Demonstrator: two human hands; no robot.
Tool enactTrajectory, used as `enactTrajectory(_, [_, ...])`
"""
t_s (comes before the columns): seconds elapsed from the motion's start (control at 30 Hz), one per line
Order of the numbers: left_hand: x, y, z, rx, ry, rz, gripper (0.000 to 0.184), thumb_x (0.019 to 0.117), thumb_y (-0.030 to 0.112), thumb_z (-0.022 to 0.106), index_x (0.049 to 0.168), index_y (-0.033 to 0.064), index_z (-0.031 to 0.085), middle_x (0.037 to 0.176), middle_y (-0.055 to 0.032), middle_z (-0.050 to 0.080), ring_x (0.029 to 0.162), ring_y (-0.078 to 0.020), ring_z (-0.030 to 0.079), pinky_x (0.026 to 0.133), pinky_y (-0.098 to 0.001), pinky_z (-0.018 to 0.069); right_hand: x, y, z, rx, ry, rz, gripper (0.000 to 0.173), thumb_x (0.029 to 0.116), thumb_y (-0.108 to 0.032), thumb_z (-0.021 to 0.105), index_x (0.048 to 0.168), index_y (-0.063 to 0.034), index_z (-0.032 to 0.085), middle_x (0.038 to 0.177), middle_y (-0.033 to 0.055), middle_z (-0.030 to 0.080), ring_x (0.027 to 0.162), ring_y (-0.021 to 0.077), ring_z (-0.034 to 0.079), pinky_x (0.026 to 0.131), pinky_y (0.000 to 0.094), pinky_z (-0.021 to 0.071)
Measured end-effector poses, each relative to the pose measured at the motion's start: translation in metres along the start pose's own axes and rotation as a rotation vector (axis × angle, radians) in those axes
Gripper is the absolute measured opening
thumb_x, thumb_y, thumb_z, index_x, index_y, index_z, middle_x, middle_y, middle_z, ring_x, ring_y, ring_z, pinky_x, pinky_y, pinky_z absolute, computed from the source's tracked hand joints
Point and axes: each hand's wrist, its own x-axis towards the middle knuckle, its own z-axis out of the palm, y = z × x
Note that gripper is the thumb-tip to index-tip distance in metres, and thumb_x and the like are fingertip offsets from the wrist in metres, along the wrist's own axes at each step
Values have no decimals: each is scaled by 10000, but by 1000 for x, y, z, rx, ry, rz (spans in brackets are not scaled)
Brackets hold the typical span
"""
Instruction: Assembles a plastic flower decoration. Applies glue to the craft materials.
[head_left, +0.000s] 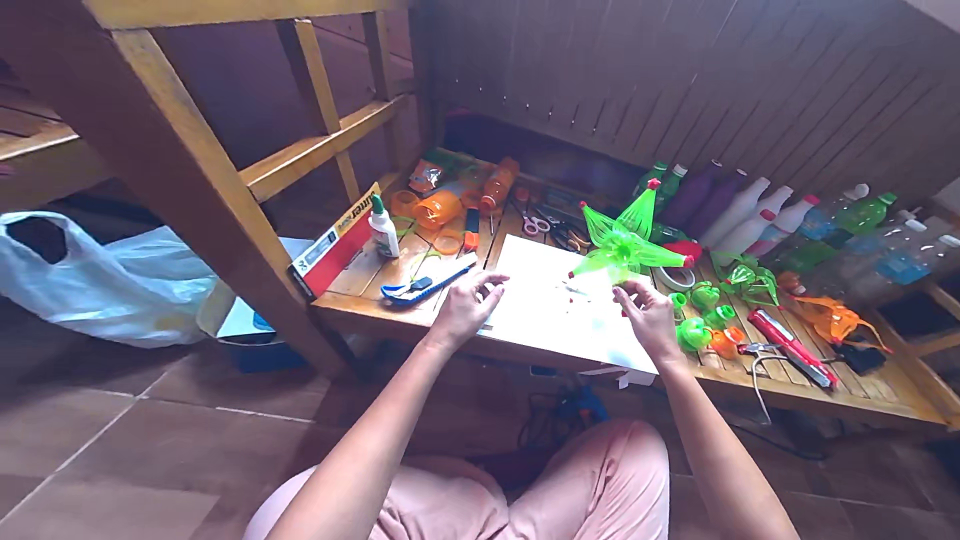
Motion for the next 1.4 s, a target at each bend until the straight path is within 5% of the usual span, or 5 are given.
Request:
enactTrajectory(0.17, [41, 42, 19, 103, -154, 36, 436, 987, -27, 524, 1414, 30, 593, 1355, -236, 586, 1105, -350, 642, 914, -486, 541, -8, 4, 5, 61, 29, -32, 233, 995, -173, 633, 1077, 20, 734, 887, 77, 738, 673, 55, 639, 658, 229, 532])
enactTrajectory(0.27, [61, 51, 44, 129, -178, 31, 617, 936, -83, 529, 1525, 95, 492, 1503, -251, 456, 1328, -441, 492, 1055, -565, 450, -10, 6, 6, 128, 58, -56, 225, 988, -147, 638, 1079, 37, 730, 886, 77, 738, 663, 24, 625, 642, 190, 519])
enactTrajectory(0.4, [67, 63, 62, 151, -380, -29, 647, 938, -50, 571, 1534, 189, 495, 1613, -249, 308, 1410, -481, 389, 1075, -623, 410, -13, 10, 7, 184, 64, -63, 223, 987, -142, 638, 1078, 39, 730, 898, 77, 742, 678, 19, 635, 653, 184, 528])
enactTrajectory(0.97, [65, 54, 72, 157, -338, -55, 537, 949, -30, 560, 1475, 73, 540, 1587, -249, 363, 1417, -458, 396, 1106, -598, 388, -17, 28, 30, 69, 138, -236, 219, 987, -157, 640, 1046, 11, 769, 897, 130, 748, 686, 146, 660, 649, 279, 538])
enactTrajectory(1.4, [62, 51, 71, 148, -291, -40, 534, 942, -29, 547, 1467, 66, 543, 1587, -230, 374, 1422, -428, 400, 1105, -571, 398, -18, 44, 45, 30, 246, -355, 178, 965, -126, 665, 994, 4, 783, 853, 129, 743, 620, 143, 627, 585, 255, 517])
